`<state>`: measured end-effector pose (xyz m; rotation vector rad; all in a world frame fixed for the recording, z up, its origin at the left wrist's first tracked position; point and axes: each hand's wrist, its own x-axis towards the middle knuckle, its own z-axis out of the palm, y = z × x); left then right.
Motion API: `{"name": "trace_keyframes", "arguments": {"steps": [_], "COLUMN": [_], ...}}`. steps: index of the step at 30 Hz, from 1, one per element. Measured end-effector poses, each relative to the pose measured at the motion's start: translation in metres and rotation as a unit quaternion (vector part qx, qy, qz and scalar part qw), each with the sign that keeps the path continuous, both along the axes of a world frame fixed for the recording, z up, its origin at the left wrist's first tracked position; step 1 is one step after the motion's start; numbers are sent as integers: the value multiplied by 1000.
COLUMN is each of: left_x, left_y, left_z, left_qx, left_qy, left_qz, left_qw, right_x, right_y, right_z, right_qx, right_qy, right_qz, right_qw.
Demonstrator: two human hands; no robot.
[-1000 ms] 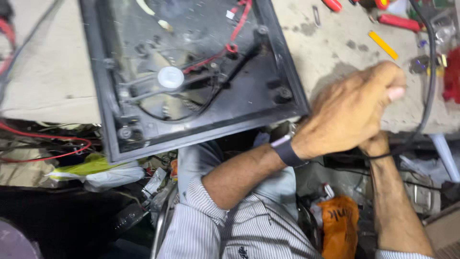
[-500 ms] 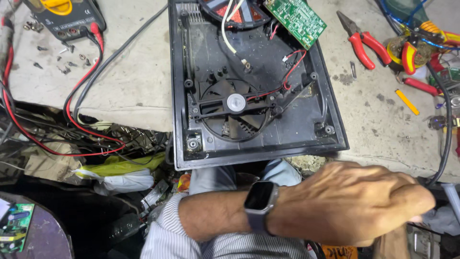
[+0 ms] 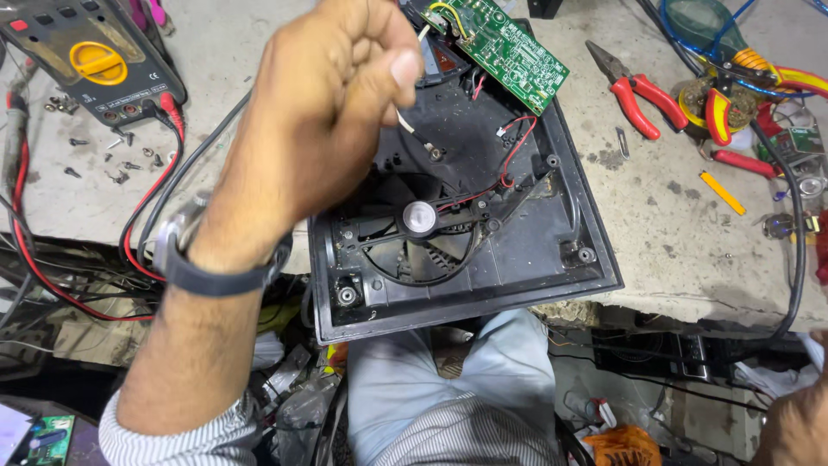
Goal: The person repairs an electronic fan device on a cluttered workbench. They disconnect wires from a circuit board, use pliers to free components, then solder connections on the green board with a soldering iron, cleaning the tip on a sponge before setting the iron down.
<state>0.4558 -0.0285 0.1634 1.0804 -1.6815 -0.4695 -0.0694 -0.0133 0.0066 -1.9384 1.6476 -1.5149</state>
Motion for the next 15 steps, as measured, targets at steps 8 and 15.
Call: {"name": "trace_keyframes", "arguments": {"steps": [8, 15], "left_x": [2, -5], "left_y": [-76, -83], "left_z": [-17, -11], "left_qx": [100, 128], "left_qy": [49, 16], "left_qz": [-62, -72], "left_qw": [992, 989], "right_x": [161, 180], "right_y": [-120, -175], "right_z": [111, 96], "right_qx": [-2, 173], "right_qy": [157, 292], "right_qz": [261, 276], "right_qw": [953, 899]}}
